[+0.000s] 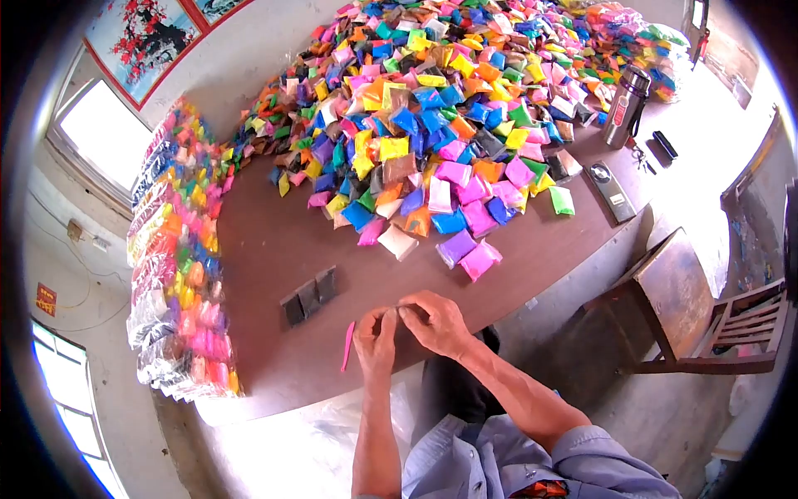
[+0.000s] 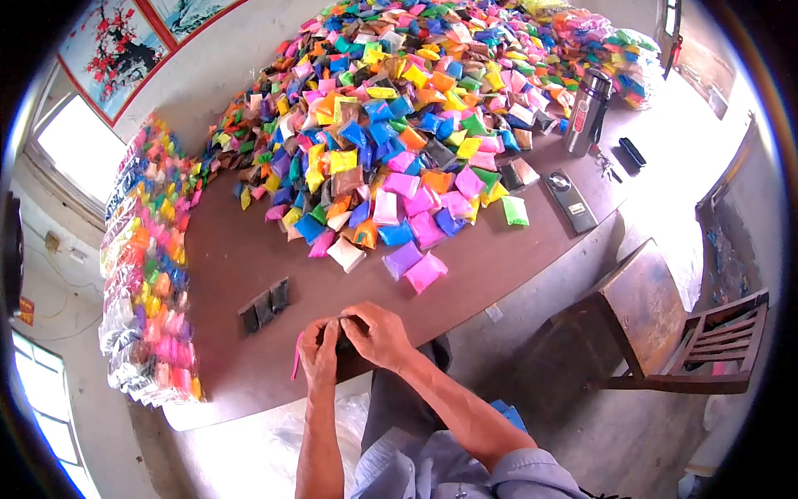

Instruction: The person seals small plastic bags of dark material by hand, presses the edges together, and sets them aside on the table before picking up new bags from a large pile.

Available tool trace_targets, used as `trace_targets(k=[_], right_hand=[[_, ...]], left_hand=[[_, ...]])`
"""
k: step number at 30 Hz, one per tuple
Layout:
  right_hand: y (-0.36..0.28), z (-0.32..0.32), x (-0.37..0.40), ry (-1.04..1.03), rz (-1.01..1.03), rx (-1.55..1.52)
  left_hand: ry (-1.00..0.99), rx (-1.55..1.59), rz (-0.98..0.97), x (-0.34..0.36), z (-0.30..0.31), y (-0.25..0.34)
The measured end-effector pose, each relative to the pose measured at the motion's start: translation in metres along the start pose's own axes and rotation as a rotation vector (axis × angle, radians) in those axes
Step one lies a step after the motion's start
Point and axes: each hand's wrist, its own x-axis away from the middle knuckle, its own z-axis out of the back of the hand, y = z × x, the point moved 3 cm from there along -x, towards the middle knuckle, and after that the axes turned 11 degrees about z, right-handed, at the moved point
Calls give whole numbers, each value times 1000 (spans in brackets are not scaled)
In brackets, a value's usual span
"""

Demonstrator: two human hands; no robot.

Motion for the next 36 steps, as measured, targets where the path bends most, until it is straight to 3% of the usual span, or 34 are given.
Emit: trace_targets(k=[5, 7, 12, 18, 21, 23, 27, 35, 36], right_hand=[[0, 1, 0, -2, 9, 19], [5, 1, 1, 11, 45, 42], [3, 2, 2, 20, 87, 84], [2, -2, 1, -46, -7, 51], [3, 0, 1, -7, 78, 89], [7, 1, 2, 34, 5, 97], [7, 1, 2, 80, -50, 75], [3, 2, 0, 99, 6, 61], [3, 4, 0, 97, -37, 39]], left_hand=[[-22, 20, 54, 1, -1, 1], [-38, 187, 105, -1, -4, -5], [-20, 71, 110, -1, 2, -8], [1, 51, 147, 0, 2, -5], [8, 48, 183, 3, 0, -2], [-43, 106, 128, 4, -2, 6], [11, -85, 0, 1, -3, 1], [-38, -115, 51, 0, -4, 4], [-37, -153, -24, -1, -6, 5]])
